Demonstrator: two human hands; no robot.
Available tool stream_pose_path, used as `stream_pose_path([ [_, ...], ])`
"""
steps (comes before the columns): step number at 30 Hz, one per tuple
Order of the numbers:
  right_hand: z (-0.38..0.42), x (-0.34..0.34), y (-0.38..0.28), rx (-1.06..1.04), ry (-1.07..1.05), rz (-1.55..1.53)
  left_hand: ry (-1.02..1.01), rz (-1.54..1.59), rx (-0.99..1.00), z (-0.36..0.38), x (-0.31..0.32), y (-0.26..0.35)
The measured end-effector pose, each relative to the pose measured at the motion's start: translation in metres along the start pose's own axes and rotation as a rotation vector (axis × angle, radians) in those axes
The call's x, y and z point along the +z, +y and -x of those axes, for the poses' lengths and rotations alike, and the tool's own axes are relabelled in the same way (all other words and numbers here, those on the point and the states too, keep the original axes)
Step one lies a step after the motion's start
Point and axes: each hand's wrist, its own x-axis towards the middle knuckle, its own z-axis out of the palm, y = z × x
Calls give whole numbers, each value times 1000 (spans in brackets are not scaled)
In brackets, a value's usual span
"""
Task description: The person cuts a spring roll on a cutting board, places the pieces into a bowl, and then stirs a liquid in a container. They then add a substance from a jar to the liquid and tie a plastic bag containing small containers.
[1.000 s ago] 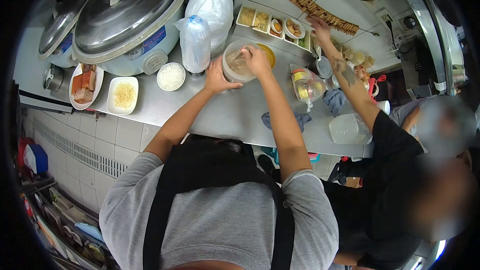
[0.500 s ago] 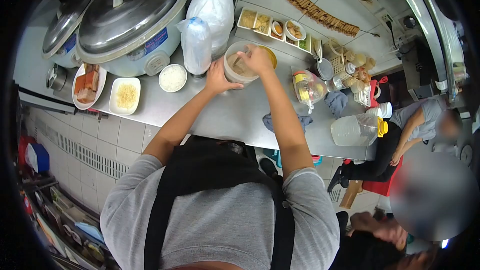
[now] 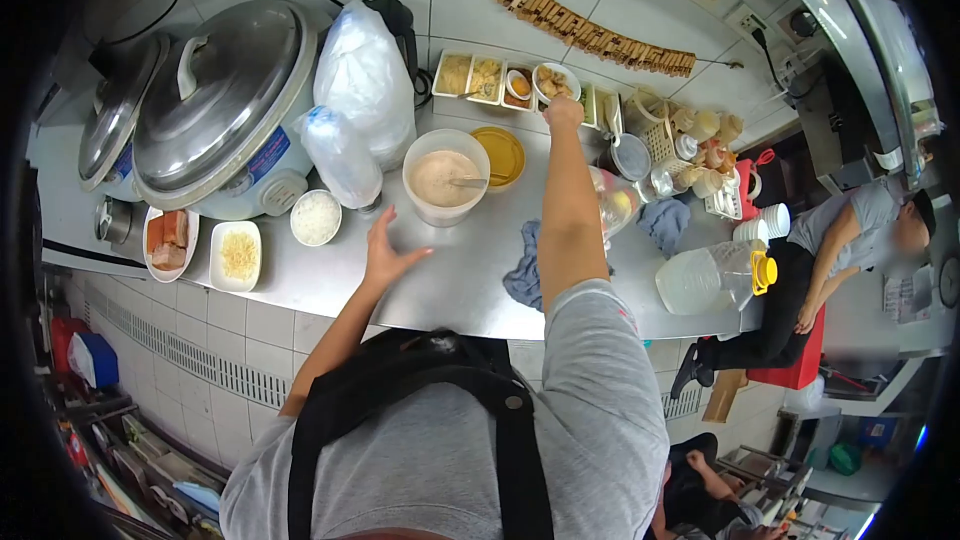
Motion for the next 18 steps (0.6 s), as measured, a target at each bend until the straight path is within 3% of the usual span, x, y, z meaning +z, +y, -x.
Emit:
stream_pose_path([
  [2,-35,12,10,-36,6,60,-9,-9,-79,8,-7,3],
  [4,-71,18,31,-423,122,581,-18,8,-114,11,-10,6],
  [7,-2,-14,10,-173,139,356,-32,42,-135,17,-6,4],
  [9,15,-35,20,-206,119,256,-74,61,-106,20,-3,5],
  [10,13,-39,37,-241,261,171,-67,65,-129,24,-2,9],
  [11,33,-61,46,-357,231,207,-62,71,-152,28,1,13],
  [15,123,-155,95,-376,145,-81,-96,128,-181,43,20,33],
  [17,154,-210,140,-418,180,-41,-54,101,-179,49,32,41],
  [18,170,-239,161,-295,157,-66,-82,113,-164,50,38,42],
])
